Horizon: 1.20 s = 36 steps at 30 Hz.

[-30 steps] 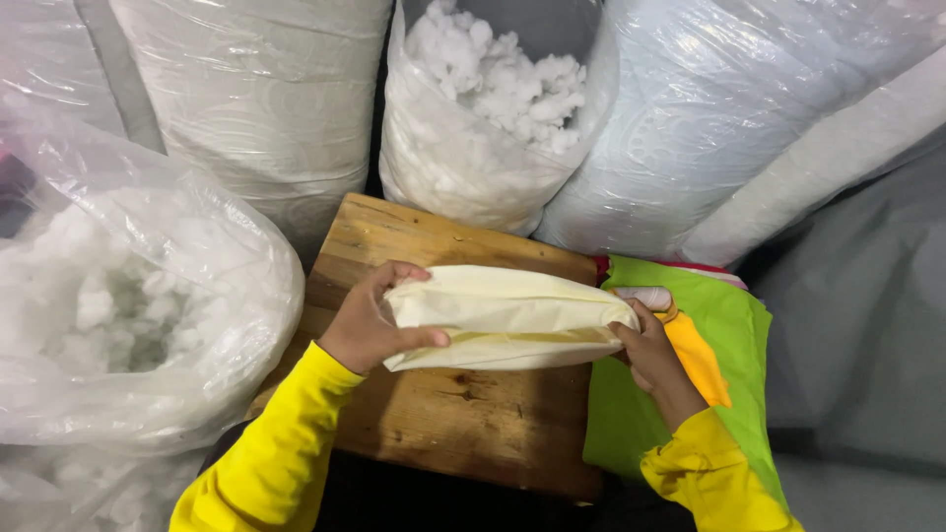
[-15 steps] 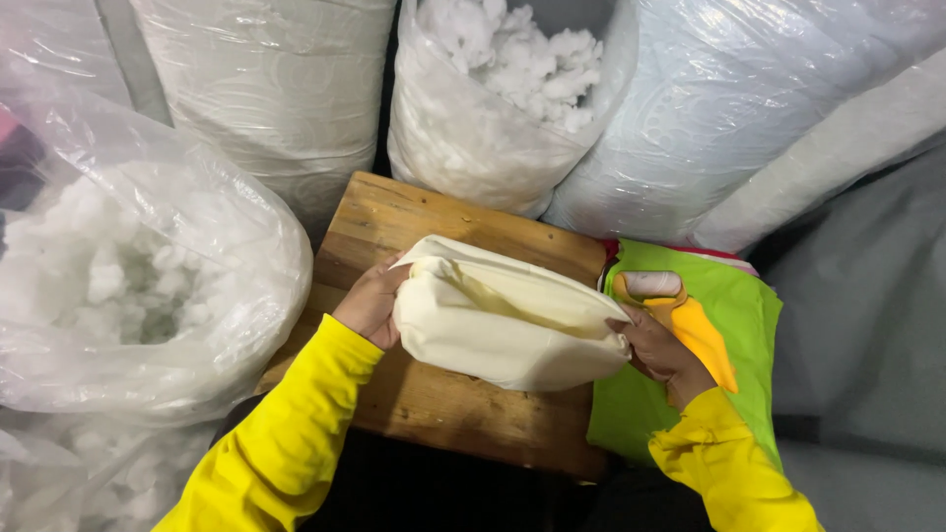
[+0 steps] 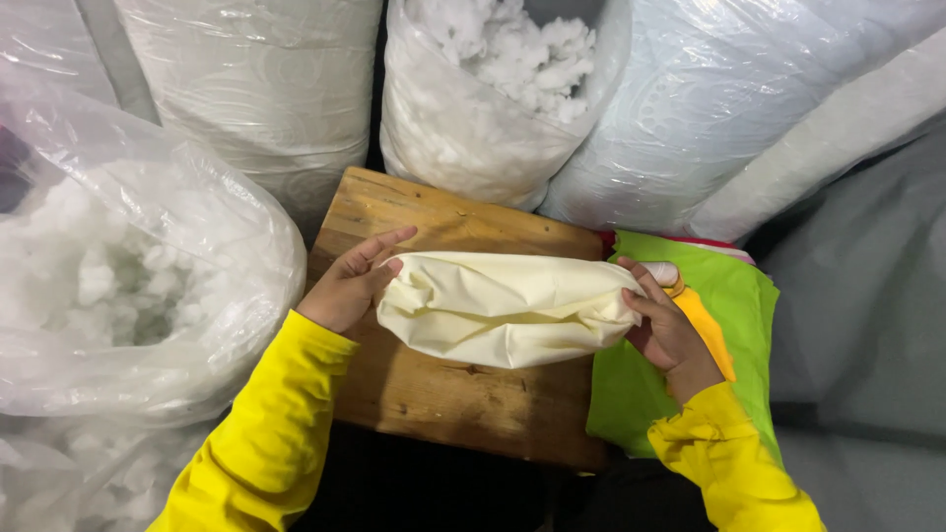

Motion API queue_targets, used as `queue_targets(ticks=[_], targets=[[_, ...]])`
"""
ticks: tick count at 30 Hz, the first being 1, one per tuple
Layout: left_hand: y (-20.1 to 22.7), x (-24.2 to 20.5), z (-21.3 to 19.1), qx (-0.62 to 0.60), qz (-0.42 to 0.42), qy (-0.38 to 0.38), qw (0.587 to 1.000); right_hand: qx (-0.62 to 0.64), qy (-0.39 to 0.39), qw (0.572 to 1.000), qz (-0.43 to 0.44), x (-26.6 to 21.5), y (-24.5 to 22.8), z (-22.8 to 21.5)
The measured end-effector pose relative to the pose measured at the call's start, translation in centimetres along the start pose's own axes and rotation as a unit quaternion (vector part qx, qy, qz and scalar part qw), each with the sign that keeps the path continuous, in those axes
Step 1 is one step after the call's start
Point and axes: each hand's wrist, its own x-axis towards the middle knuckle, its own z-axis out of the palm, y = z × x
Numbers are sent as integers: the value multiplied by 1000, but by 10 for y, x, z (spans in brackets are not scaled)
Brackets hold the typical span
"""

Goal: The person lays a white fabric on a wooden board and smooths it with a lint roller. They then open the fabric and stuff it with white cotton fibers from a plastic bag, pressing the cotton inside.

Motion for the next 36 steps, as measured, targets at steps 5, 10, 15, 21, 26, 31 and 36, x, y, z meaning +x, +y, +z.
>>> queue_targets(ticks=[5,10,15,21,26,31,36], targets=[[-26,12,-1,-138,6,144,980,28,-113,992,-37,16,34,-36],[-39,24,-17,-232,21,185,955,20,-171,984,-48,13,35,-8],[-16,15,1,-209,-59,217,952,-419,-62,903,-73,-25,-11,87],[17,-17,47,272,109,-11,956,-723,-11,691,21,-20,20,69],[-19,-9,16,504,63,12,861,-717,-50,688,101,-22,20,73],[-10,-19,24,711,-88,40,696,-751,-78,651,79,-40,11,117],[5,-38,44,793,-98,7,601,-758,-61,650,5,-38,23,127]])
